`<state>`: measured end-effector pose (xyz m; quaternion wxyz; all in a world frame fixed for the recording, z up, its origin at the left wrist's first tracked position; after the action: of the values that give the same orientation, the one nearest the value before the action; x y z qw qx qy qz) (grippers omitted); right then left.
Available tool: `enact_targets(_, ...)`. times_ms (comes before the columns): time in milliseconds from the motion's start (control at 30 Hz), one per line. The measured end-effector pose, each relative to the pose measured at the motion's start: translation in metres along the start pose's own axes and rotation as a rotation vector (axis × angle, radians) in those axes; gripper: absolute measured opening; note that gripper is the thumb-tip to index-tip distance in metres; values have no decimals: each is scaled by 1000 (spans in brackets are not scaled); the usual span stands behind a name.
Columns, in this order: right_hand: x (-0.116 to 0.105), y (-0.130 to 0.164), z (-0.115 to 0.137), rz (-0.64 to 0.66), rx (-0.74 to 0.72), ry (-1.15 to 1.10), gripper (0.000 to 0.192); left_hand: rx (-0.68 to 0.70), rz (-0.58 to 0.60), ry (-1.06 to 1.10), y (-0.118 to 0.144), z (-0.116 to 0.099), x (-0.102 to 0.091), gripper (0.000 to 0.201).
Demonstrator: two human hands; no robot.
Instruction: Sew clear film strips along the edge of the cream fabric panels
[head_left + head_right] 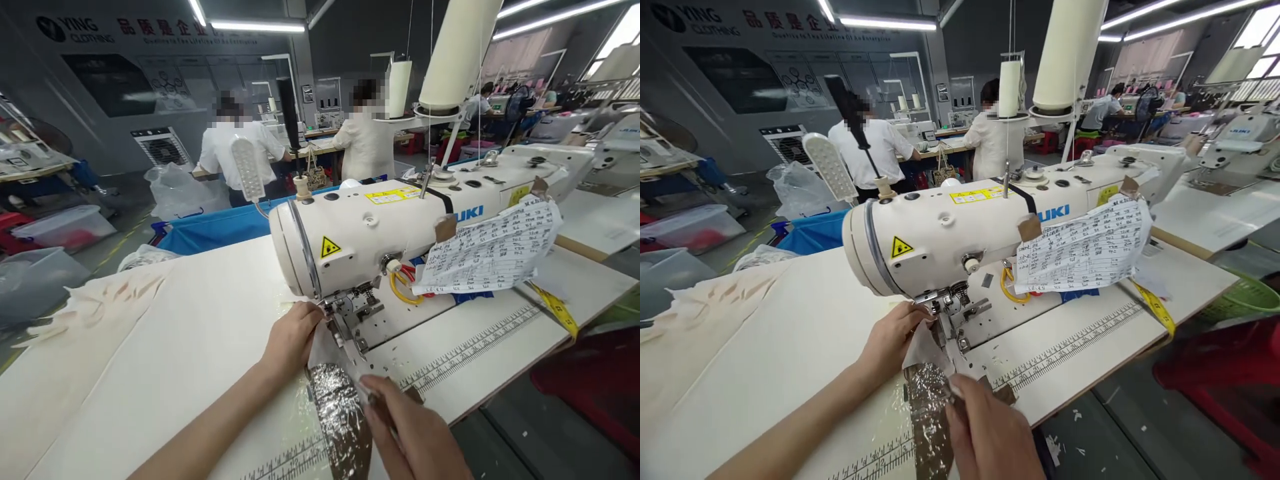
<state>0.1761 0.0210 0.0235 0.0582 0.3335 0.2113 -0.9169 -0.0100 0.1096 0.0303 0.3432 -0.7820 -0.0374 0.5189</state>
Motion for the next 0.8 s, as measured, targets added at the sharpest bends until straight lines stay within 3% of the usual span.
enact_targets(100, 0, -17, -8, -43, 12, 54, 27, -28, -40, 145, 2, 5, -2, 21)
enact_targets(333, 14, -39, -2, -131, -153, 216, 27, -83, 22, 281, -1, 9, -3, 19)
enact_targets(800, 28, -48, -3, -88, -134, 280, 31, -92, -14, 217, 0, 7, 0, 20)
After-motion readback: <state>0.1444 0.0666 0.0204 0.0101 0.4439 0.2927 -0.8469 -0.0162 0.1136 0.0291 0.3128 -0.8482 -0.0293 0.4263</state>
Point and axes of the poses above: each hand's wrist, its own y-axis away from the middle knuckle, its own x-axis out of the palm, z = x × y, the point moved 6 cm from there along -y, towards the middle knuckle, and after that the axes turned 7 degrees about -z, right-handed, at the moved point
